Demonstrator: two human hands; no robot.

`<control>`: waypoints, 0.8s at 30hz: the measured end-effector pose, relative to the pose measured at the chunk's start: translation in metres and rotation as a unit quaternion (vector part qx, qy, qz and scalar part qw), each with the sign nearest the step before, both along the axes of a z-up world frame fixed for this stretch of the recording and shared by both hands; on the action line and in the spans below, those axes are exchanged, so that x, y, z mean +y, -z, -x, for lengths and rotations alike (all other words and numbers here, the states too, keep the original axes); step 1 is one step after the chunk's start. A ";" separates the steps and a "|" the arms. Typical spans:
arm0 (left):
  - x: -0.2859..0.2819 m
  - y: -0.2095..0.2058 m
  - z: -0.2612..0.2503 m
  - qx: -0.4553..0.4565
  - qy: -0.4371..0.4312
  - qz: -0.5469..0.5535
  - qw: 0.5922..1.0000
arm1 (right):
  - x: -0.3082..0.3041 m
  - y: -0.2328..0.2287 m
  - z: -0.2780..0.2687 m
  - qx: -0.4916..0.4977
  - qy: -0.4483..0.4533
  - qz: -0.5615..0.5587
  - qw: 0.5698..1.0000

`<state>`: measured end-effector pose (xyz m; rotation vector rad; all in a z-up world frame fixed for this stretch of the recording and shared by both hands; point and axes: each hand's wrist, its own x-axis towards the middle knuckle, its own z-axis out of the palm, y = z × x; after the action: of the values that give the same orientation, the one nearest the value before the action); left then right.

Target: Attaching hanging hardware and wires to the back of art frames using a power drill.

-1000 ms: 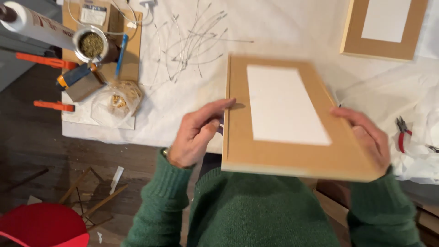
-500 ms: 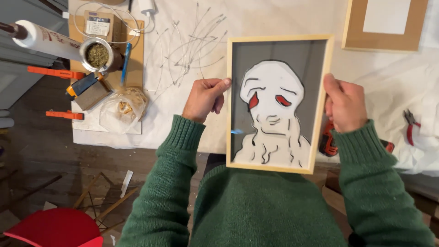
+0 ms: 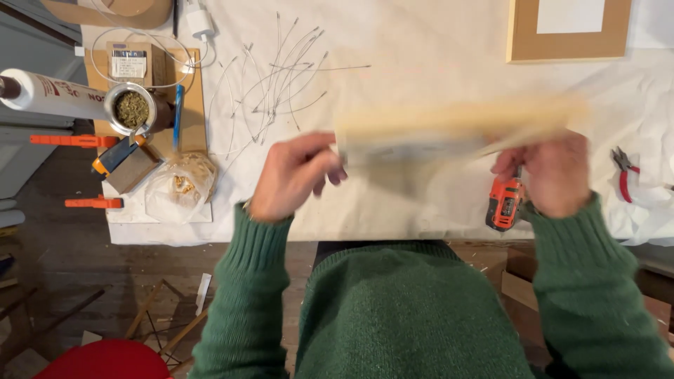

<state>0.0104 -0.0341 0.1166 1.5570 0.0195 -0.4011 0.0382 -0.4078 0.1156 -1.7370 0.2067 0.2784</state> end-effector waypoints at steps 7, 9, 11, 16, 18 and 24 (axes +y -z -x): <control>-0.009 0.005 0.040 -0.026 0.005 0.094 0.995 | -0.009 0.004 0.040 -0.097 -0.093 0.154 0.979; -0.017 0.027 0.043 -0.001 -0.032 0.048 0.998 | -0.007 0.018 0.046 -0.066 -0.043 0.021 0.997; -0.028 0.032 0.042 0.039 -0.051 0.045 0.997 | -0.001 0.026 0.045 -0.048 -0.031 0.003 0.998; -0.033 0.092 0.061 0.090 -0.046 -0.045 0.994 | -0.003 0.102 0.056 0.023 -0.019 0.034 0.999; -0.033 0.118 0.075 0.135 -0.051 -0.057 0.988 | -0.002 0.125 0.065 0.040 -0.080 0.235 0.968; -0.039 0.149 0.095 0.197 -0.099 -0.036 0.975 | 0.004 0.157 0.074 0.072 -0.082 0.184 0.977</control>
<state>-0.0850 -0.0734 -0.0328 1.5073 0.4980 -0.5487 -0.0356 -0.4036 -0.0409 -2.1063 0.2308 0.5133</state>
